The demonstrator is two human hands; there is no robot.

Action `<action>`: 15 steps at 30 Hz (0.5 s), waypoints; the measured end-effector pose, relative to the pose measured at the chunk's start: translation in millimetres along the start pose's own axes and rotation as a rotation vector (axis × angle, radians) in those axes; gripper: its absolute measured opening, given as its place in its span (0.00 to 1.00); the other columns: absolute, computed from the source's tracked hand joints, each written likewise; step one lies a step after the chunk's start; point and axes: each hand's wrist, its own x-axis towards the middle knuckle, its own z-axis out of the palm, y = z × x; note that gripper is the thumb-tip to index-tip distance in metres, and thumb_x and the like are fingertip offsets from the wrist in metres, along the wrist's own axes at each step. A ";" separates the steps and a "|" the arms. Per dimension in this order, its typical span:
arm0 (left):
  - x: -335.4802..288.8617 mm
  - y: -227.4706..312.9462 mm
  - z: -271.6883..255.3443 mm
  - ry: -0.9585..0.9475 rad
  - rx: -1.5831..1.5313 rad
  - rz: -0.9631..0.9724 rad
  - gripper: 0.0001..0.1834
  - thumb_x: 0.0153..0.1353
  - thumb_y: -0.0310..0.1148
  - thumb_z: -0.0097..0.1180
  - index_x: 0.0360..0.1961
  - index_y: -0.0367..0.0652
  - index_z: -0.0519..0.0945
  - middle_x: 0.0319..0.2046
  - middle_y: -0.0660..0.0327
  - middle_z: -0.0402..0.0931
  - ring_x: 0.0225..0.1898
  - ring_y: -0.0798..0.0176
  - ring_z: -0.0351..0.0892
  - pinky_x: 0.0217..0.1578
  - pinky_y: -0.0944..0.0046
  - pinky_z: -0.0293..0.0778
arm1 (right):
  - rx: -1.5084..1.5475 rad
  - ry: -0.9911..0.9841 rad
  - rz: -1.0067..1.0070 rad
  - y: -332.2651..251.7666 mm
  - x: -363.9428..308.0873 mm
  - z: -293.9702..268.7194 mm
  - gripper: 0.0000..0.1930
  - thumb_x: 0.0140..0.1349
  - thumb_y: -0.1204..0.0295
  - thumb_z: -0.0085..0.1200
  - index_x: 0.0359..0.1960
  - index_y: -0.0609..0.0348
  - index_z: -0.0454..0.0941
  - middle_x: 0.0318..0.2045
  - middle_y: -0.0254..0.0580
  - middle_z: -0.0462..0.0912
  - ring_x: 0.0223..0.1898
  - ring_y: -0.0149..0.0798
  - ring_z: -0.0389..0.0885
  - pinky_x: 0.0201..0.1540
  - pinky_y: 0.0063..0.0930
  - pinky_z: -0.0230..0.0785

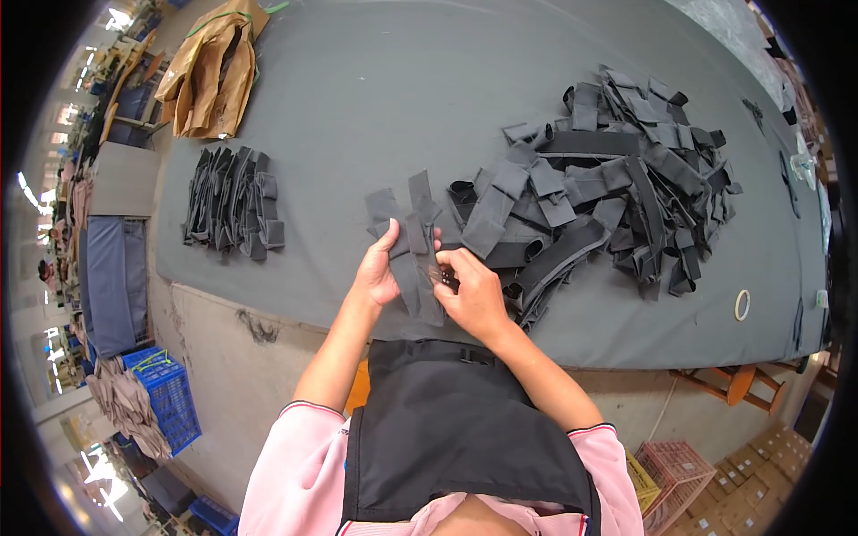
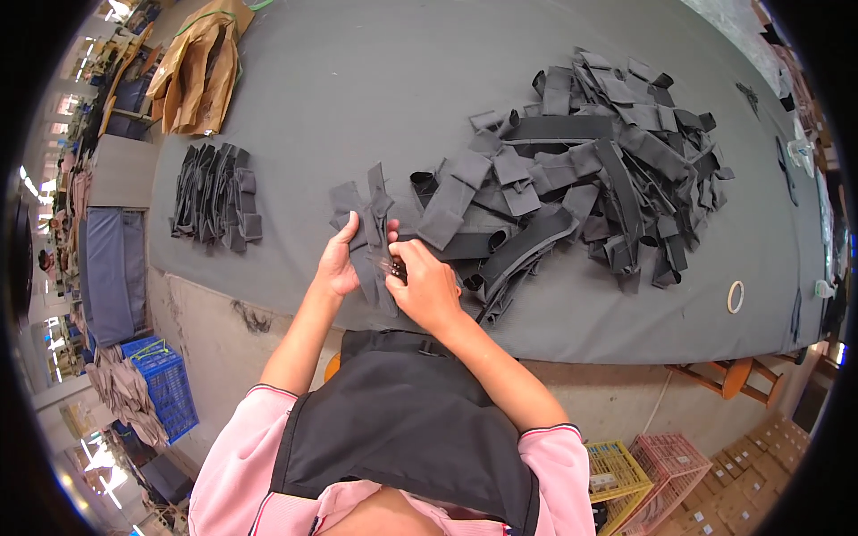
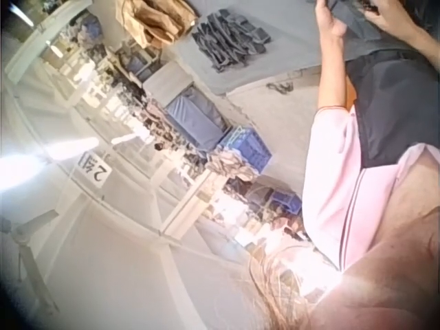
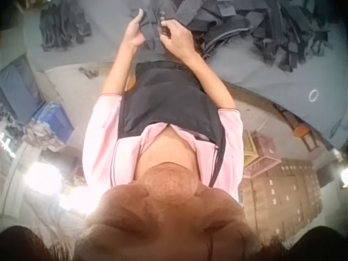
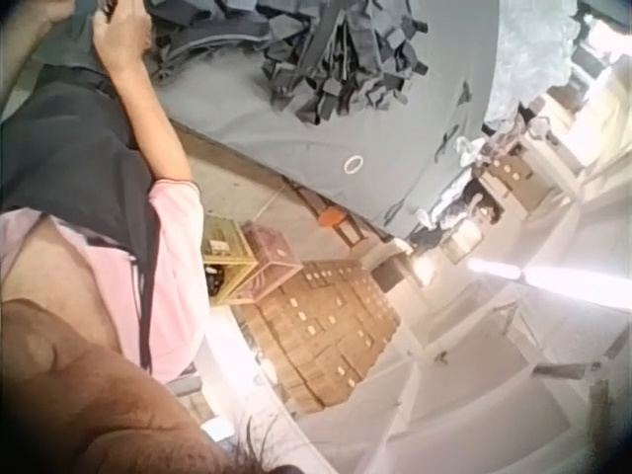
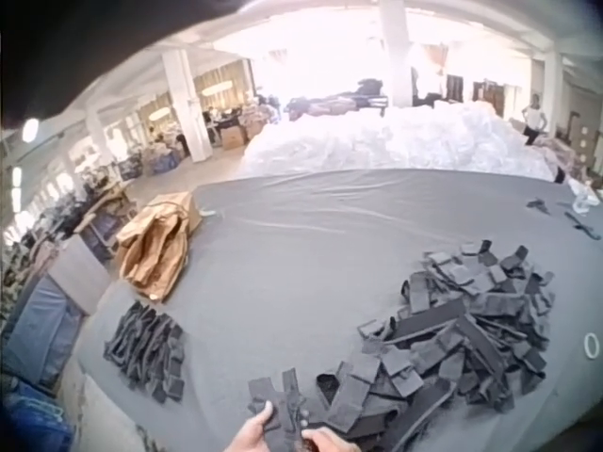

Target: Sorting and trimming black fabric straps on a workbench in an industrial setting.

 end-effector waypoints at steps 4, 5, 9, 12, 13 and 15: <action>-12.2 -4.1 16.6 -0.141 0.035 -0.068 0.32 0.60 0.53 0.50 0.56 0.38 0.66 0.50 0.49 0.71 0.52 0.51 0.73 0.53 0.48 0.70 | 0.120 -0.006 0.024 4.9 2.5 -2.6 0.12 0.50 0.78 0.57 0.38 0.63 0.75 0.30 0.44 0.78 0.29 0.43 0.79 0.32 0.29 0.71; -12.0 -2.1 13.4 -0.132 0.087 -0.050 0.33 0.60 0.53 0.51 0.56 0.38 0.65 0.50 0.50 0.71 0.52 0.52 0.73 0.53 0.48 0.70 | 0.200 -0.036 0.040 7.6 7.6 -4.1 0.12 0.51 0.77 0.56 0.39 0.62 0.75 0.32 0.45 0.80 0.32 0.46 0.80 0.33 0.31 0.71; -2.4 7.6 21.1 -0.108 0.331 -0.010 0.29 0.59 0.47 0.55 0.54 0.35 0.69 0.50 0.51 0.72 0.51 0.54 0.74 0.52 0.52 0.72 | 0.364 -0.028 0.146 27.6 20.0 2.3 0.13 0.59 0.71 0.54 0.46 0.61 0.77 0.25 0.40 0.81 0.21 0.24 0.74 0.26 0.23 0.67; -1.4 15.1 24.1 -0.095 0.415 0.018 0.25 0.59 0.43 0.55 0.49 0.32 0.73 0.47 0.50 0.75 0.49 0.55 0.76 0.50 0.53 0.74 | 0.658 -0.198 0.570 16.4 18.2 -15.2 0.13 0.61 0.69 0.53 0.45 0.61 0.78 0.27 0.33 0.82 0.17 0.21 0.69 0.21 0.18 0.63; -2.7 17.2 23.5 -0.106 0.374 0.001 0.23 0.59 0.41 0.55 0.47 0.31 0.75 0.45 0.50 0.76 0.47 0.55 0.76 0.49 0.54 0.75 | 0.701 -0.121 0.594 21.1 13.7 -13.4 0.13 0.61 0.69 0.52 0.46 0.60 0.78 0.32 0.33 0.83 0.15 0.18 0.66 0.19 0.14 0.60; -4.9 19.8 19.2 -0.059 0.335 0.028 0.23 0.59 0.40 0.55 0.47 0.30 0.75 0.44 0.50 0.76 0.46 0.55 0.77 0.48 0.54 0.75 | 0.487 -0.055 0.511 47.9 1.8 -12.9 0.15 0.62 0.71 0.51 0.50 0.62 0.75 0.37 0.36 0.83 0.17 0.20 0.69 0.23 0.17 0.65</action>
